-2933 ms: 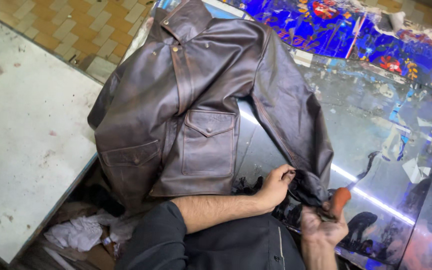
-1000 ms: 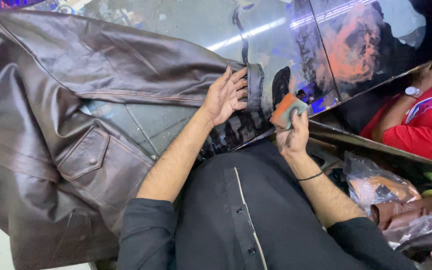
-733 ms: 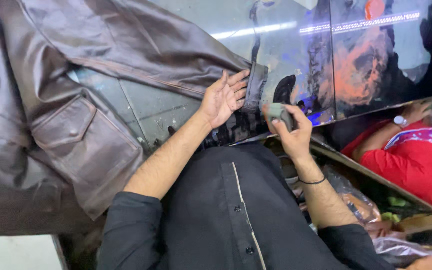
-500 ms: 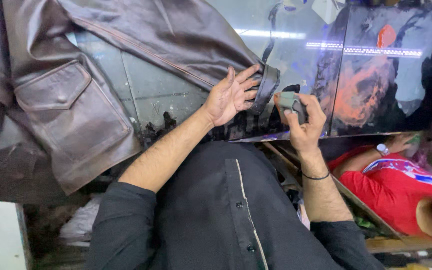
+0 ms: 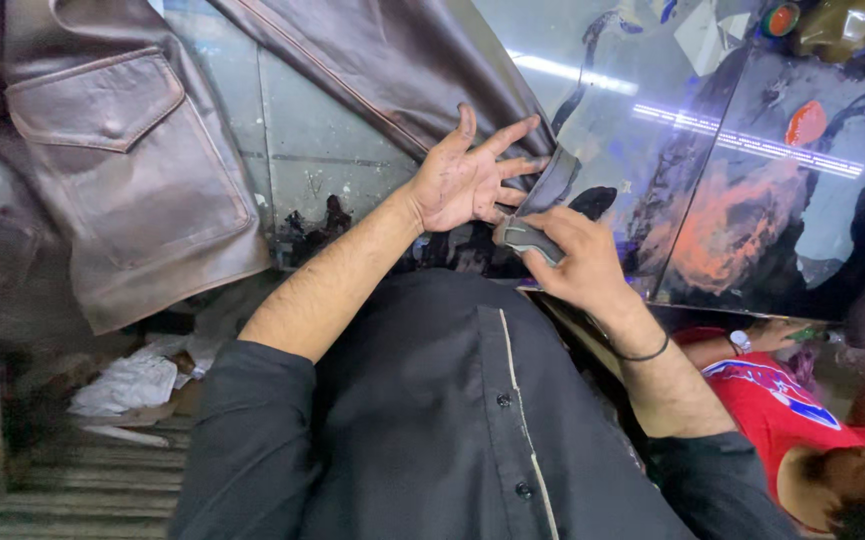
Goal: The person scrubs a brown leather jacket laid on a glass table using a small abrasive block. They repeatedly rub the sleeves, body, and collar areas, then fold the jacket at the end.
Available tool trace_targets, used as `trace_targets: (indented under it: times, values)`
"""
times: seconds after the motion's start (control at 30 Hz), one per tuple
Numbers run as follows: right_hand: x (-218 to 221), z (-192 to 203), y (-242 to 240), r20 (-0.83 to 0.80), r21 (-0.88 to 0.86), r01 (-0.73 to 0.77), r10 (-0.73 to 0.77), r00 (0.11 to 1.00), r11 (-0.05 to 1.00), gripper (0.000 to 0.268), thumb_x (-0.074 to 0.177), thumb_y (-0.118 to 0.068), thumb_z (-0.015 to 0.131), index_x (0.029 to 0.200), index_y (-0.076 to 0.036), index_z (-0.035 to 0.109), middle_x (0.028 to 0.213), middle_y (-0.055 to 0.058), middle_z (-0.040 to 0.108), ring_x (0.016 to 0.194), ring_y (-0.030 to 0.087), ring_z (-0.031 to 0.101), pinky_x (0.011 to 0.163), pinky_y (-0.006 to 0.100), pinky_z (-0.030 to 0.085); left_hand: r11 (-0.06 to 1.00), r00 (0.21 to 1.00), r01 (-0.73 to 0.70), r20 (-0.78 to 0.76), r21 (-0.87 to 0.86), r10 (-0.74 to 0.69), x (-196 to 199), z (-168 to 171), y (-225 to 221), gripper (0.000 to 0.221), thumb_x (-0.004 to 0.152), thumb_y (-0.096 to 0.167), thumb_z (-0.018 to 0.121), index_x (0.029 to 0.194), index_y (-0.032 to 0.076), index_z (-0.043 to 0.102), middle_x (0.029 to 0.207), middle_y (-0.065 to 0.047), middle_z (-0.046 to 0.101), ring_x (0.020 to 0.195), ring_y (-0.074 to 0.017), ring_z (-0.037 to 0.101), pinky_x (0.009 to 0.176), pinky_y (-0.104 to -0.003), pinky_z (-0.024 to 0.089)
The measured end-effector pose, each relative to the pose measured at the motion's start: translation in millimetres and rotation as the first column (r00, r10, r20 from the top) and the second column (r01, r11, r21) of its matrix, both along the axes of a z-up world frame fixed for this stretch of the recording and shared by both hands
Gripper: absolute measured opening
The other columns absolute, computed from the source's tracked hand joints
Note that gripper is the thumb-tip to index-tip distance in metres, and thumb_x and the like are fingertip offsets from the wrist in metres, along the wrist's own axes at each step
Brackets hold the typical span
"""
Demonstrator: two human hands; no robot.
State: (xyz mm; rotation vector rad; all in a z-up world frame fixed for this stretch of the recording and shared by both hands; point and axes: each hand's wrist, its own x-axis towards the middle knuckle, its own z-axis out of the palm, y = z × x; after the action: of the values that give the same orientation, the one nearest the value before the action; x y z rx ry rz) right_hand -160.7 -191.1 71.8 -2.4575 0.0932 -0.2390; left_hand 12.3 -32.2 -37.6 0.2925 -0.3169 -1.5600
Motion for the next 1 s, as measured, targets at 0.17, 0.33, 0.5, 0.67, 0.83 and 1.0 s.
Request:
trace_targets:
  times: [0.17,0.33,0.5,0.67,0.83,1.0]
  values:
    - [8,8,-17,0.159,-0.153,0.245,-0.221,0.962,0.957,0.025,0.095,-0.004,0.074,0.119,-0.001,0.069,0.106,0.015,0.068,0.095,0.034,0.067,0.084,0.041,0.055,1.0,1.0,0.01,0.025,0.028,-0.011,1,-12,-1,0.11,0.082,0.097,0.031,0.171,0.036,0.011,0.176,-0.026,0.019,0.12,-0.0335,0.044,0.097,-0.05,0.042]
    - [6,21,-7,0.017,-0.312,-0.375,0.4,0.916,0.873,0.042,0.069,-0.003,0.071,0.11,-0.011,0.074,0.114,0.006,0.069,0.104,0.03,0.062,0.091,0.046,0.048,0.999,1.0,0.031,-0.002,0.007,-0.031,5,-8,-6,0.112,0.081,0.097,0.03,0.172,0.035,0.011,0.177,-0.026,0.02,0.133,-0.0389,0.048,0.101,-0.054,0.036]
    - [24,35,2,-0.068,-0.422,-0.519,0.544,0.836,0.744,0.033,0.079,-0.018,0.074,0.112,-0.018,0.076,0.118,-0.001,0.069,0.11,0.023,0.061,0.091,0.044,0.043,0.997,0.998,0.057,-0.001,0.043,-0.057,5,-3,-3,0.112,0.074,0.095,0.029,0.167,0.036,0.008,0.172,-0.022,0.019,0.144,-0.0455,0.048,0.116,-0.067,0.033]
    - [32,44,-12,-0.039,-0.609,-0.119,0.12,0.992,0.784,0.029,0.093,-0.007,0.068,0.118,-0.02,0.076,0.123,-0.004,0.069,0.113,0.023,0.058,0.099,0.039,0.043,0.998,0.998,0.06,-0.037,0.002,-0.059,4,-3,-5,0.109,0.078,0.094,0.03,0.168,0.037,0.007,0.175,-0.026,0.016,0.149,-0.052,0.036,0.121,-0.074,0.024]
    - [37,39,-3,-0.116,-0.502,-0.467,0.478,0.871,0.728,0.024,0.083,-0.014,0.068,0.104,-0.02,0.078,0.111,-0.004,0.07,0.106,0.021,0.062,0.093,0.045,0.041,0.998,0.998,0.055,-0.002,0.041,-0.055,6,-6,-8,0.11,0.075,0.094,0.029,0.167,0.038,0.006,0.172,-0.025,0.012,0.15,-0.0522,0.035,0.118,-0.075,0.026]
    - [42,46,-20,-0.061,-0.602,-0.127,0.114,0.992,0.788,0.03,0.097,-0.004,0.06,0.115,-0.021,0.078,0.116,-0.006,0.072,0.112,0.021,0.057,0.102,0.04,0.037,0.998,0.998,0.061,-0.027,0.02,-0.061,4,-9,-5,0.109,0.076,0.093,0.028,0.166,0.037,0.006,0.172,-0.025,0.015,0.148,-0.0527,0.04,0.116,-0.076,0.027]
